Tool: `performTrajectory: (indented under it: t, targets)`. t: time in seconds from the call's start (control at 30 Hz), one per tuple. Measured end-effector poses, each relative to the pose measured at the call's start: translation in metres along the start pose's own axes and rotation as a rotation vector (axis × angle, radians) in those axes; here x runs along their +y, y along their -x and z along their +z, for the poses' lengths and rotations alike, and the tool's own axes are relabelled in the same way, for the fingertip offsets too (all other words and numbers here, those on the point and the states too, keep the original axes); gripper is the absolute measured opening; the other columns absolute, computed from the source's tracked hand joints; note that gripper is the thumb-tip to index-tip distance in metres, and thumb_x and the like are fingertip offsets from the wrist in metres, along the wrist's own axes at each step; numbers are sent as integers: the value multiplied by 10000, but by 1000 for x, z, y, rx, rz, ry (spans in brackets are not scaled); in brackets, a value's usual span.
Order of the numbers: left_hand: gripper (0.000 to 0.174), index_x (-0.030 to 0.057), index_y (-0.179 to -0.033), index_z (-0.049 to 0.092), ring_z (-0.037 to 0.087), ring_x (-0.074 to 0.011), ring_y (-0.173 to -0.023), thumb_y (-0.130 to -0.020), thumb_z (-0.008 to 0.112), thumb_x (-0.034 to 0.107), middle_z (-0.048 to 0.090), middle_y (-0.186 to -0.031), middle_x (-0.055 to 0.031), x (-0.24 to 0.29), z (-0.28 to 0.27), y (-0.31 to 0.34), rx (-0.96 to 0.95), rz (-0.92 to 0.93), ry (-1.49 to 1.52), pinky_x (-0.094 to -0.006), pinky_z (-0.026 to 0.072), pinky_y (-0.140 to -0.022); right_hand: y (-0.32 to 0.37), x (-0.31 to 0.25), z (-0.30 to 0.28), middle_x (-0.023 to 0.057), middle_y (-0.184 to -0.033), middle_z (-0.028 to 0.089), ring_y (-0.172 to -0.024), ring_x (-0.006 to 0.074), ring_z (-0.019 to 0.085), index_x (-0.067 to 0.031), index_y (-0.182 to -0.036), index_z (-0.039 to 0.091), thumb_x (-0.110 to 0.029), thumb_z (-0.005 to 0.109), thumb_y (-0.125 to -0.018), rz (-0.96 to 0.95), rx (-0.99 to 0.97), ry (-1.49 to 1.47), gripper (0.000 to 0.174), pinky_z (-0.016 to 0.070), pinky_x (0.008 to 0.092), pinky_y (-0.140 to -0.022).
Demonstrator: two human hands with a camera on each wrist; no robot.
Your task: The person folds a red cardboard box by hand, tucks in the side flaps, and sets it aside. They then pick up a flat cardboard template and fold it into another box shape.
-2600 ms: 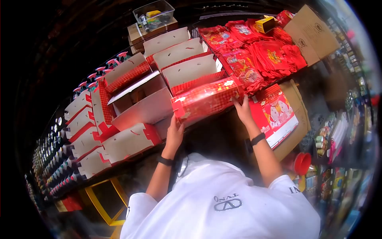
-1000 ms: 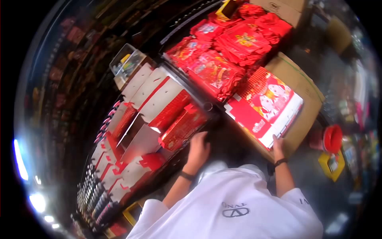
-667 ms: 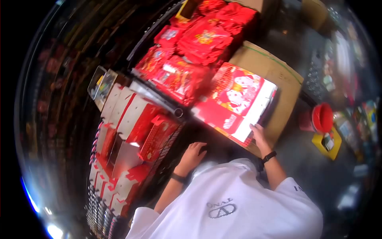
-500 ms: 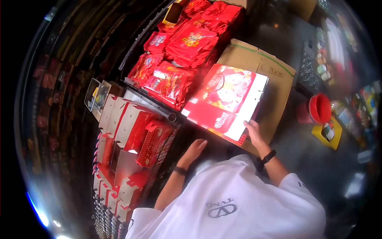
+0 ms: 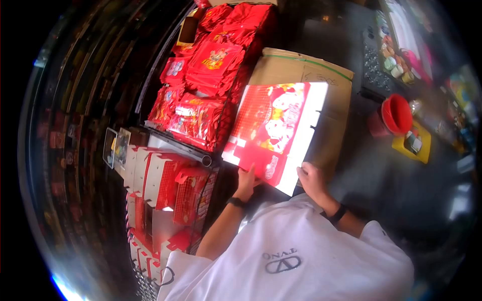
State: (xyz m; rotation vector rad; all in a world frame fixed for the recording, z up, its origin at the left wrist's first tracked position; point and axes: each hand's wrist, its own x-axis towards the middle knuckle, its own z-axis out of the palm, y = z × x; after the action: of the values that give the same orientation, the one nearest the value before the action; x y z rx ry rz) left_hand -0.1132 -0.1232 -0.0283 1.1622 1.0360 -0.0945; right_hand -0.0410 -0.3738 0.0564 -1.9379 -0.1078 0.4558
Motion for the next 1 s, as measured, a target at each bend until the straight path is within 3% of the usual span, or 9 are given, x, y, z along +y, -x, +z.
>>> performTrajectory:
  t: [0.07,0.17,0.3,0.4,0.5,0.63,0.7,0.73,1.0]
  targets:
    - [414,26,-1457,465,676,-272,-1044,-1053,533,86,631,-1245,-155,15,-3,10,-103,167,-66,-462,626,-893,-3,-15,-7,138,-758,673,-723,181,660,41,-914,610,-166,674,-980,-32,17,-139,226,513,338,-656]
    - [661,26,-1515,443,583,-449,-1270,-881,602,-71,591,-1422,-199,42,-13,38,-144,1117,-1206,-571,423,-1123,-16,-35,-1,82,-754,669,-714,101,639,32,-926,591,-147,671,-984,-56,65,-402,204,514,297,-641]
    - [566,62,-1399,611,600,-408,-1276,-851,623,-77,622,-1407,-206,81,0,77,-102,999,-887,-473,460,-1084,-11,-118,-24,101,-843,727,-797,131,702,15,-932,555,-142,679,-1005,-119,21,-522,213,561,309,-715]
    - [265,21,-1221,703,683,-296,-1070,-1008,547,-2,727,-1153,-158,87,-22,68,100,1074,-584,-385,526,-950,-12,-120,-20,111,-914,767,-815,182,735,20,-1095,626,-179,666,-1033,-330,-35,-543,212,571,322,-761]
    - [228,0,-1160,648,537,-66,-865,-1122,501,171,641,-951,27,101,-52,72,171,946,-323,-242,450,-780,-41,-93,-45,166,-1171,722,-1090,242,698,18,-1268,611,-204,659,-1037,-457,304,-264,324,538,375,-957]
    - [251,32,-1027,628,523,-27,-750,-1127,488,216,619,-897,32,94,-96,66,99,832,-322,-216,446,-654,-119,-1,-56,153,-1361,608,-1333,245,532,27,-1373,520,-253,584,-1085,-340,727,-110,407,392,414,-1145]
    - [250,41,-1007,615,523,-38,-762,-1128,488,219,593,-879,35,83,-106,65,8,651,-318,-226,461,-680,-143,61,-52,135,-1370,594,-1313,233,533,15,-1381,512,-312,563,-1097,-60,251,-347,436,410,396,-1121]
    - [245,43,-1000,607,530,-48,-781,-1126,493,219,568,-862,36,74,-107,59,-10,681,-369,-234,472,-704,-147,71,-46,115,-1287,627,-1227,202,569,5,-1326,552,-345,554,-1101,-164,87,-395,415,426,353,-1084]
    - [257,16,-1198,550,542,-122,-814,-1083,588,242,572,-945,-29,33,-99,12,225,691,-294,-297,487,-728,-160,154,-10,37,-1174,676,-1051,147,642,-55,-1302,593,-389,567,-1095,171,42,-679,394,506,311,-939]
